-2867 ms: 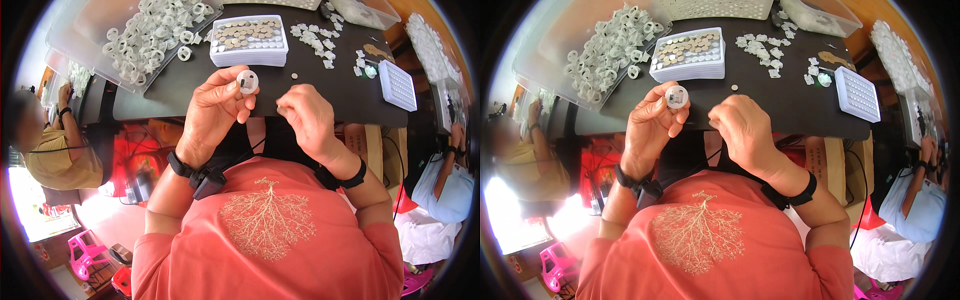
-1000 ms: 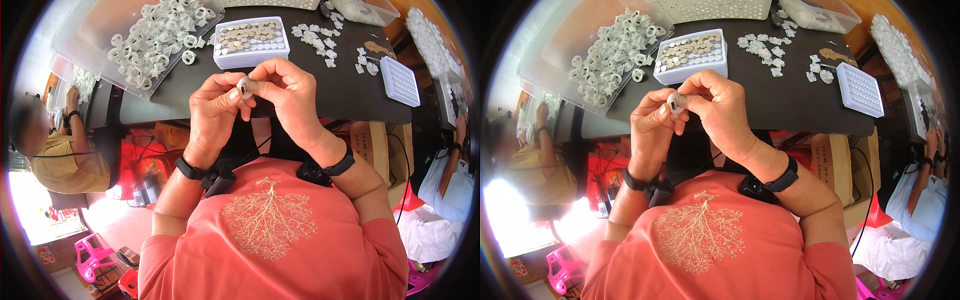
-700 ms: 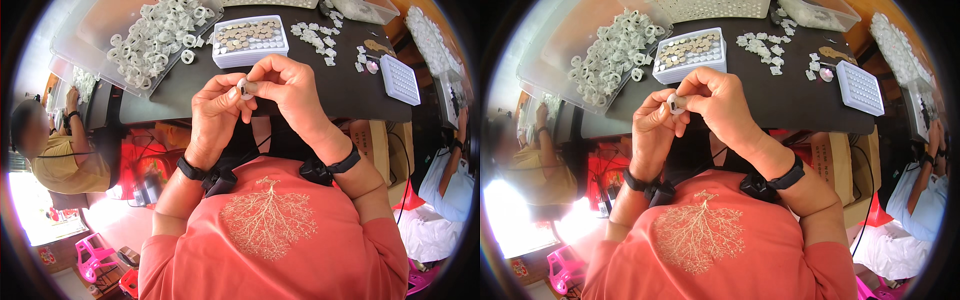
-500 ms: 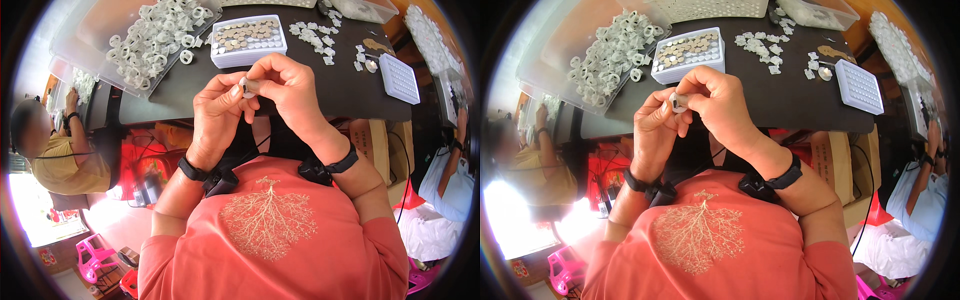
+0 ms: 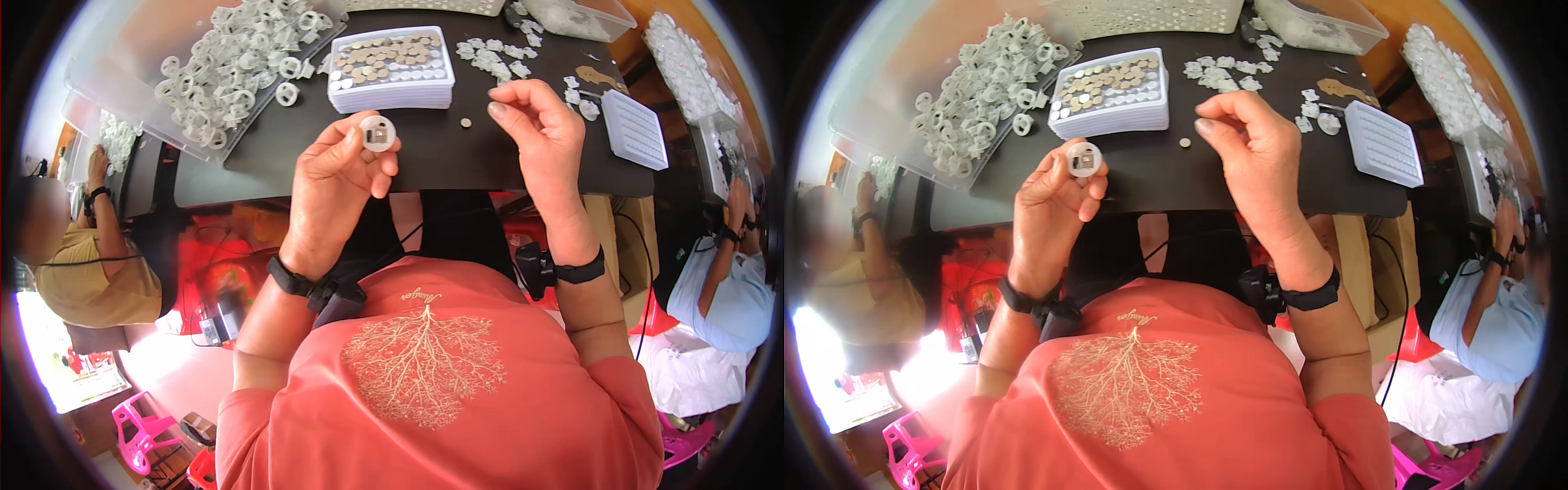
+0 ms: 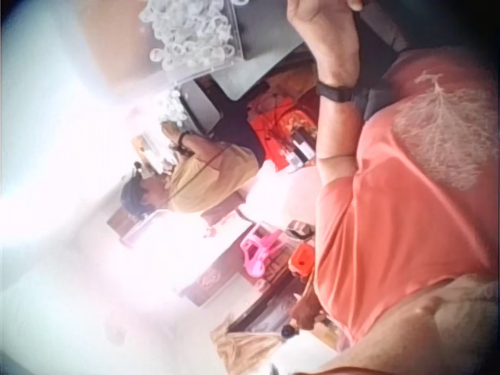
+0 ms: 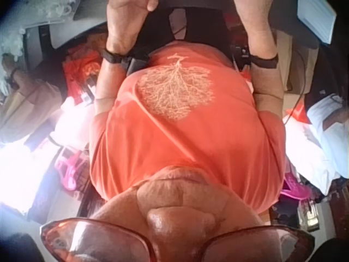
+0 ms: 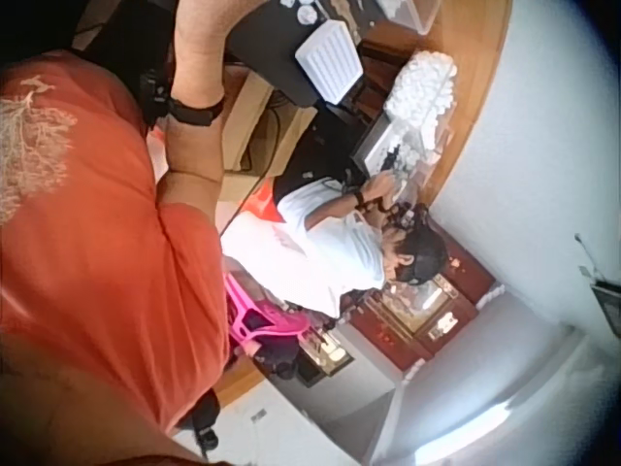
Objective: Manually assembling small plastic and metal components at a workbench.
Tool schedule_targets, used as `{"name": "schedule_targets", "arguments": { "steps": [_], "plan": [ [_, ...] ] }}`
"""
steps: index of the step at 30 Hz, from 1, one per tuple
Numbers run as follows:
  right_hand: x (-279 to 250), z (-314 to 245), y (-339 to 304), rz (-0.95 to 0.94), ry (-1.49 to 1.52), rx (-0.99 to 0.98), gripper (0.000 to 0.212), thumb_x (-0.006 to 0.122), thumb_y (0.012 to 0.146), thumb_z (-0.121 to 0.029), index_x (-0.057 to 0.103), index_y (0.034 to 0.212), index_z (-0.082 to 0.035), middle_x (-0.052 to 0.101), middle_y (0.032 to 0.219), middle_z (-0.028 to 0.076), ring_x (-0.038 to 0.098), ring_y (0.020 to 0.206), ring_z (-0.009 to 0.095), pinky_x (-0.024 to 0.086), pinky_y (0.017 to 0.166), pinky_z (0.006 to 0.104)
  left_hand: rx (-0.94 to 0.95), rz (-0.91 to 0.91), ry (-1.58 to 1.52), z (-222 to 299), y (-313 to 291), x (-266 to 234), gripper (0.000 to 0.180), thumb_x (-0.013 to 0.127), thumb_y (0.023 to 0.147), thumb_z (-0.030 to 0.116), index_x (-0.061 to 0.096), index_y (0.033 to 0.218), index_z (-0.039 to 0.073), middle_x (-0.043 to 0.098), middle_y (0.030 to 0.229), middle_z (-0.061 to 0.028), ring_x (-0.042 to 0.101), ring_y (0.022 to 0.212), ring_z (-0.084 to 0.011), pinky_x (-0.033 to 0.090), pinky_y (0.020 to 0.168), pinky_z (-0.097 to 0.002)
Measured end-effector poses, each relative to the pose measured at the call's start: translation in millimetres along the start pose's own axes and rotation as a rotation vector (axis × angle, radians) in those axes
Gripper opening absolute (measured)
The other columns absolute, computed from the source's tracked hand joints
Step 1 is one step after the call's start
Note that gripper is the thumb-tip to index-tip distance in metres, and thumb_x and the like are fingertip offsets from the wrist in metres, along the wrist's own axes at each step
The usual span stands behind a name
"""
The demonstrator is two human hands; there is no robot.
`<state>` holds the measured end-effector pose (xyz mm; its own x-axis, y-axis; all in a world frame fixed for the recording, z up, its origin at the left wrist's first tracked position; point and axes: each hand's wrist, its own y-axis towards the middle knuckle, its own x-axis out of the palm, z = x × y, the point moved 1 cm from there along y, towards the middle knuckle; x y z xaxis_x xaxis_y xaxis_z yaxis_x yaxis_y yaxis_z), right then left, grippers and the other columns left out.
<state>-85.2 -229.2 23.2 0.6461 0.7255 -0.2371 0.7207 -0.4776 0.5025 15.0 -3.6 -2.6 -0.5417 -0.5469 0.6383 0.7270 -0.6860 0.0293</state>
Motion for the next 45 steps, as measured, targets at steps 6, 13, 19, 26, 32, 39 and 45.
{"name": "schedule_targets", "arguments": {
  "steps": [6, 13, 19, 26, 32, 39, 45],
  "plan": [
    [-1.7, 10.3, -6.9, -0.037, -0.515, -0.287, 0.013, 0.073, 0.076, -0.002, 0.066, 0.083, -0.01, 0.06, 0.081, 0.005, 0.062, 0.08, 0.027, 0.05, 0.068, 0.0387, -0.015, 0.007, -0.001, 1.3, 0.4, 0.0, 0.037, 0.056, 0.102, 0.025, 0.054, 0.126, -0.002, 0.064, 0.103, -0.0196, 0.061, 0.08, -0.0223, 0.046, 0.057, -0.027],
    [19.0, 20.6, -5.2, -0.09, -0.73, -0.445, 0.01, 0.074, 0.075, -0.007, 0.067, 0.079, -0.012, 0.058, 0.082, 0.001, 0.059, 0.084, 0.023, 0.044, 0.072, 0.0371, -0.022, -0.018, -0.043, 0.8, -1.8, -0.6, 0.032, 0.061, 0.1, 0.022, 0.06, 0.12, -0.004, 0.067, 0.103, -0.0201, 0.066, 0.08, -0.0245, 0.049, 0.059, -0.0301],
    [17.4, 19.9, -5.4, -0.133, -0.756, -0.444, 0.012, 0.076, 0.074, -0.008, 0.067, 0.081, -0.012, 0.057, 0.083, 0.001, 0.059, 0.085, 0.022, 0.042, 0.073, 0.0368, -0.02, -0.027, -0.053, -1.9, -0.2, 0.3, 0.031, 0.061, 0.1, 0.019, 0.06, 0.12, -0.004, 0.067, 0.103, -0.0211, 0.066, 0.08, -0.0255, 0.049, 0.059, -0.0305],
    [29.4, 12.9, -4.6, -0.135, -0.659, -0.494, 0.015, 0.078, 0.073, -0.01, 0.069, 0.084, -0.012, 0.057, 0.084, 0.001, 0.058, 0.084, 0.022, 0.043, 0.073, 0.0371, -0.018, -0.028, -0.048, 0.2, -1.9, 0.3, 0.029, 0.061, 0.1, 0.017, 0.06, 0.12, -0.004, 0.067, 0.103, -0.0219, 0.067, 0.08, -0.0262, 0.05, 0.059, -0.0311],
    [34.7, 13.3, -7.7, -0.19, -0.704, -0.525, 0.017, 0.079, 0.072, -0.011, 0.071, 0.086, -0.012, 0.057, 0.083, 0.001, 0.058, 0.084, 0.022, 0.044, 0.073, 0.0365, -0.028, -0.01, -0.052, 0.5, -2.4, 1.2, 0.029, 0.06, 0.1, 0.016, 0.059, 0.12, -0.005, 0.067, 0.103, -0.0229, 0.067, 0.08, -0.027, 0.051, 0.059, -0.0316],
    [32.3, 9.5, -8.3, -0.198, -0.561, -0.512, 0.019, 0.078, 0.071, -0.008, 0.071, 0.088, -0.013, 0.058, 0.084, 0.0, 0.058, 0.084, 0.021, 0.043, 0.073, 0.0357, -0.044, -0.006, -0.034, 0.1, -2.3, 0.7, 0.03, 0.06, 0.1, 0.015, 0.058, 0.121, -0.005, 0.067, 0.104, -0.0233, 0.067, 0.08, -0.0272, 0.051, 0.06, -0.0317],
    [35.0, -0.7, -12.9, -0.372, -0.488, -0.532, 0.02, 0.079, 0.071, -0.006, 0.071, 0.088, -0.014, 0.055, 0.082, 0.0, 0.057, 0.084, 0.021, 0.043, 0.073, 0.035, -0.032, 0.007, -0.017, 1.1, 0.4, 1.7, 0.029, 0.058, 0.101, 0.016, 0.059, 0.121, -0.005, 0.067, 0.104, -0.0222, 0.067, 0.08, -0.0264, 0.051, 0.06, -0.0315]
  ]
}}
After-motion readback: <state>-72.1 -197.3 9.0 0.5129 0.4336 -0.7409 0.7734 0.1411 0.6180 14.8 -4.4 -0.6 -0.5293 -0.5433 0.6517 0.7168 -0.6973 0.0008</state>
